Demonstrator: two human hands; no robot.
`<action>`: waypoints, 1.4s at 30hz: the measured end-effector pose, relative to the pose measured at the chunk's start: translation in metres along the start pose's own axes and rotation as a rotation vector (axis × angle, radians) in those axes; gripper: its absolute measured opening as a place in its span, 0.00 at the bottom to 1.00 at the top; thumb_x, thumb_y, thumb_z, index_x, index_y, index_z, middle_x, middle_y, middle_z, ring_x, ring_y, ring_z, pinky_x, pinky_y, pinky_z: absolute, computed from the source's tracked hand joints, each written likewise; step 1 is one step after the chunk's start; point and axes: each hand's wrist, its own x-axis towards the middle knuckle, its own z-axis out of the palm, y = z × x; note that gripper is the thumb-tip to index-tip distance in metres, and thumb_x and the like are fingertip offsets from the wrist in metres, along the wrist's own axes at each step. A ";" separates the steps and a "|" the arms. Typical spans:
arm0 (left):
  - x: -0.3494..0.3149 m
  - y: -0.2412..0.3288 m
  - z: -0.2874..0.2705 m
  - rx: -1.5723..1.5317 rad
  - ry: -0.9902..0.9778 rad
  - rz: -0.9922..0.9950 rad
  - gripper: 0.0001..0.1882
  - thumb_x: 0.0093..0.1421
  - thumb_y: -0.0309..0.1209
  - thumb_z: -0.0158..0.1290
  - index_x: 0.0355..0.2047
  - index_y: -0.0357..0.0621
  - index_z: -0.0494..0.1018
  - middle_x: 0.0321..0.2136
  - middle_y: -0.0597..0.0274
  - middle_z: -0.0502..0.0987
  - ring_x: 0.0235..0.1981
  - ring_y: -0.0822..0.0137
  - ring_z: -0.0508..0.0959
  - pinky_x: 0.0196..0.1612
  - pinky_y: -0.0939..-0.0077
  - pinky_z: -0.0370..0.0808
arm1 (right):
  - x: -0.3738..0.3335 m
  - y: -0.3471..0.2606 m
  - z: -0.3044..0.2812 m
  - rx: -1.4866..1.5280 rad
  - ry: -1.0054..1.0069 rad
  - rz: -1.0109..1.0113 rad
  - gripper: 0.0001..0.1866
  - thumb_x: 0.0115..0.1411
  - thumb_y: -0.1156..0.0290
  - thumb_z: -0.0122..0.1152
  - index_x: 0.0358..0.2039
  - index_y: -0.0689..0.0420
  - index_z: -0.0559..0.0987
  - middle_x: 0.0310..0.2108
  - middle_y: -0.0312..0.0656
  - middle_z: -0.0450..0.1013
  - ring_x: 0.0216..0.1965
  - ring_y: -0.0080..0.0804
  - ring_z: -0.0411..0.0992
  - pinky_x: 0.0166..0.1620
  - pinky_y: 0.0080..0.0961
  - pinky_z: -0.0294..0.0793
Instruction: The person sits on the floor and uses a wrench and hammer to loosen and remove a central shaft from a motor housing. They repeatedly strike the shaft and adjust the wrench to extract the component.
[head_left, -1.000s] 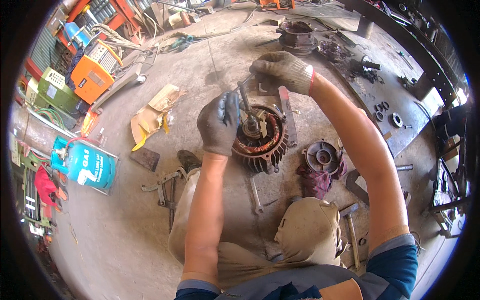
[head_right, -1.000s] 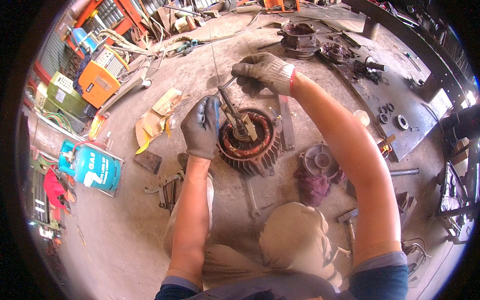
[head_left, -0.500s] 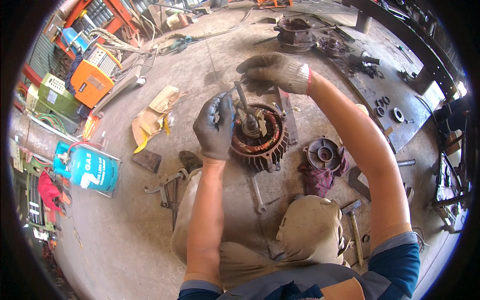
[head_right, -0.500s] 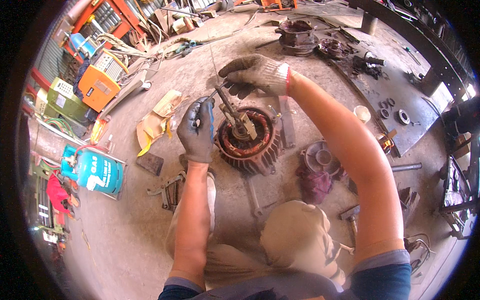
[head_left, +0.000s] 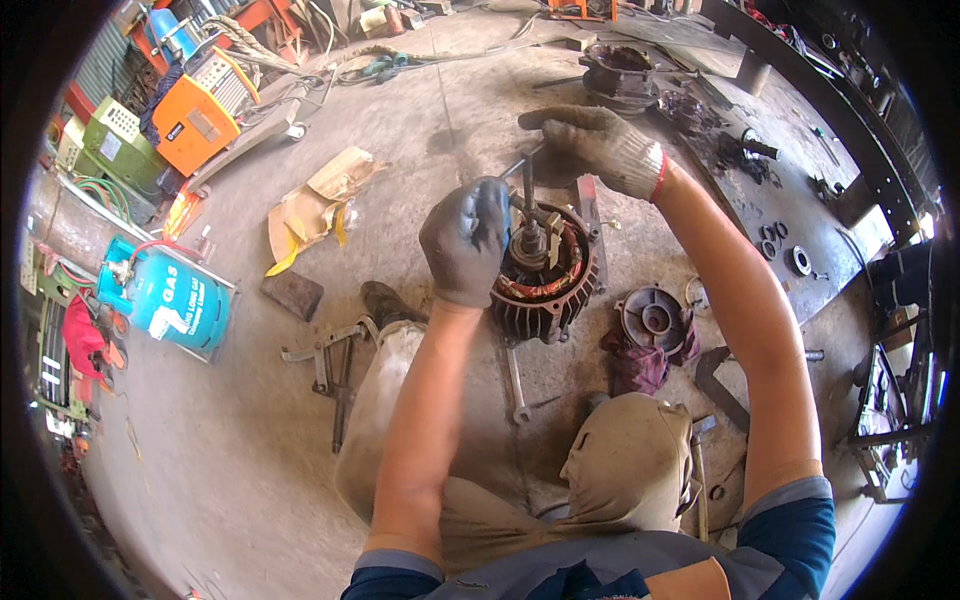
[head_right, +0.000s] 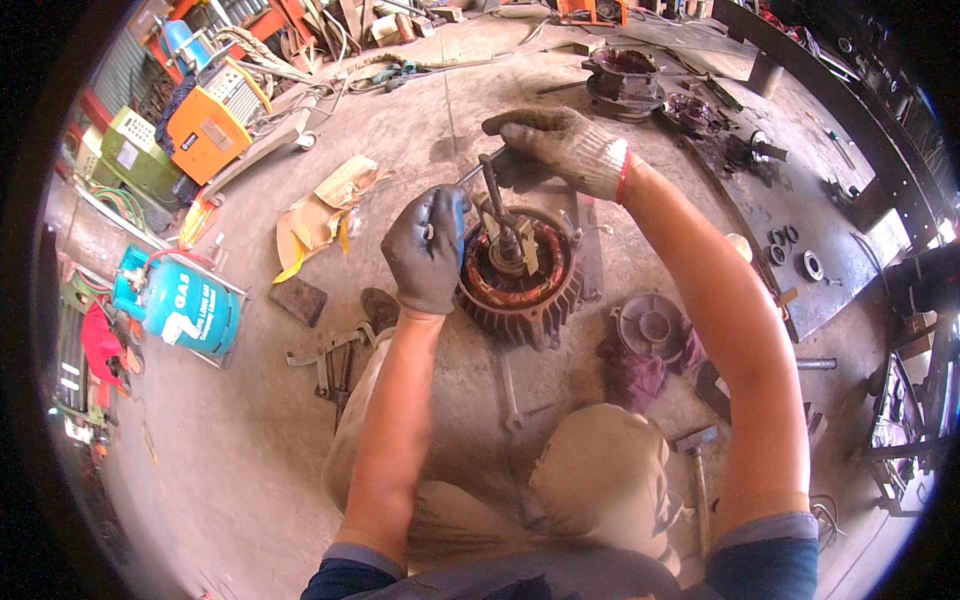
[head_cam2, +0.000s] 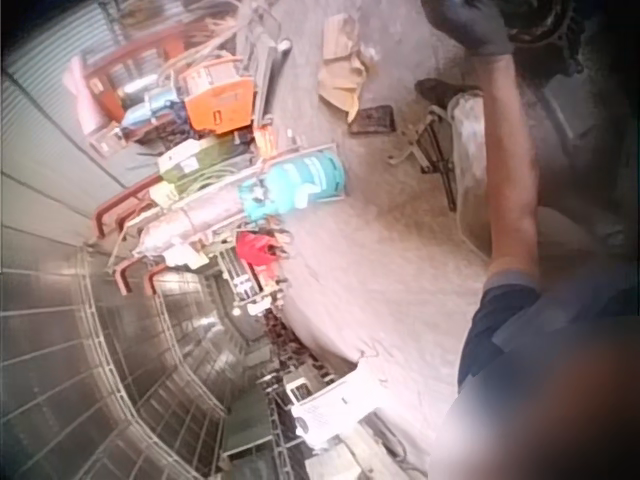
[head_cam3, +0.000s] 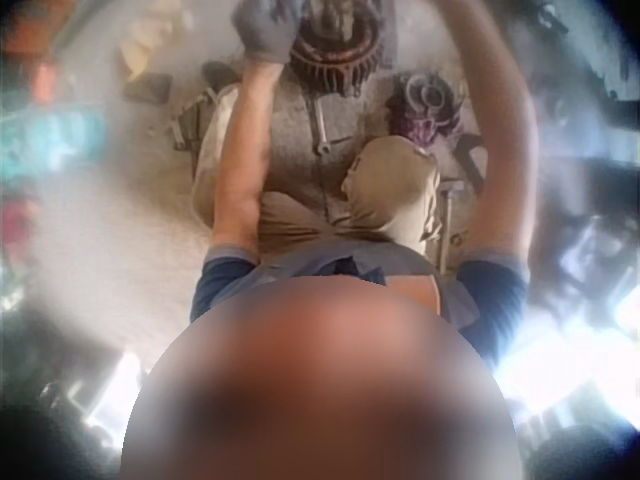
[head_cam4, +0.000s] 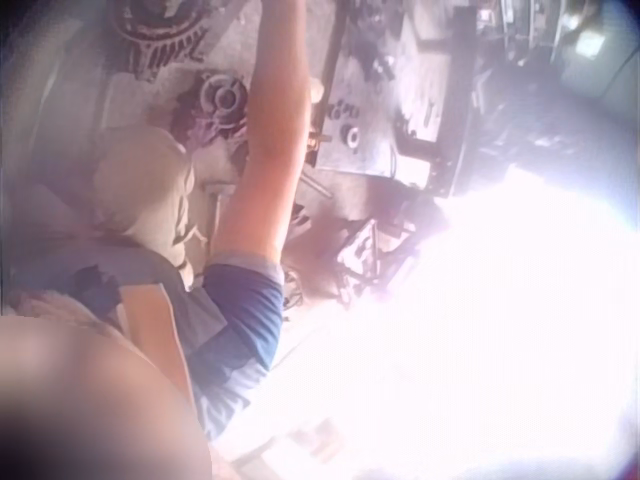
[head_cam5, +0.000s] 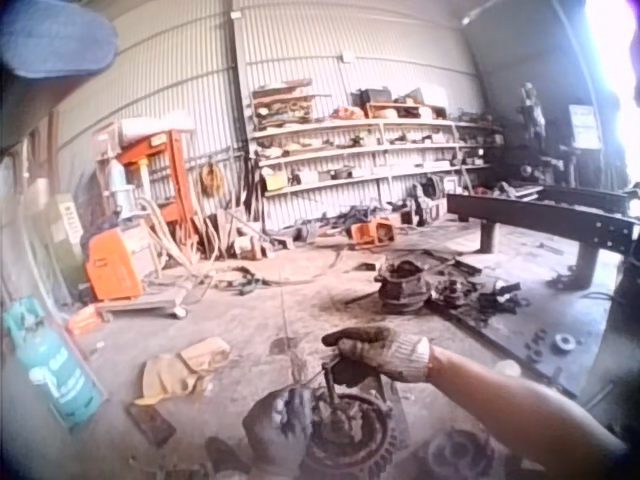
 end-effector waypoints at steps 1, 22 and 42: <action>-0.001 0.000 0.000 0.007 0.010 -0.015 0.05 0.67 0.27 0.58 0.38 0.39 0.82 0.31 0.50 0.84 0.30 0.54 0.84 0.36 0.65 0.79 | 0.002 -0.001 0.002 -0.051 0.023 0.025 0.26 0.73 0.53 0.57 0.61 0.61 0.75 0.44 0.48 0.82 0.43 0.31 0.83 0.46 0.30 0.85; -0.007 0.006 -0.011 -0.285 0.075 -0.245 0.11 0.74 0.29 0.50 0.41 0.33 0.78 0.33 0.59 0.83 0.32 0.72 0.80 0.40 0.76 0.76 | -0.010 0.002 0.006 -0.065 -0.035 -0.071 0.20 0.71 0.63 0.61 0.59 0.57 0.79 0.49 0.40 0.80 0.46 0.27 0.79 0.48 0.29 0.85; -0.011 0.012 -0.014 -0.499 0.134 -0.532 0.18 0.74 0.41 0.53 0.32 0.39 0.76 0.23 0.66 0.77 0.22 0.76 0.76 0.28 0.80 0.72 | -0.015 0.003 0.019 -0.203 0.024 -0.091 0.18 0.70 0.68 0.61 0.58 0.57 0.80 0.48 0.40 0.81 0.46 0.24 0.79 0.48 0.27 0.84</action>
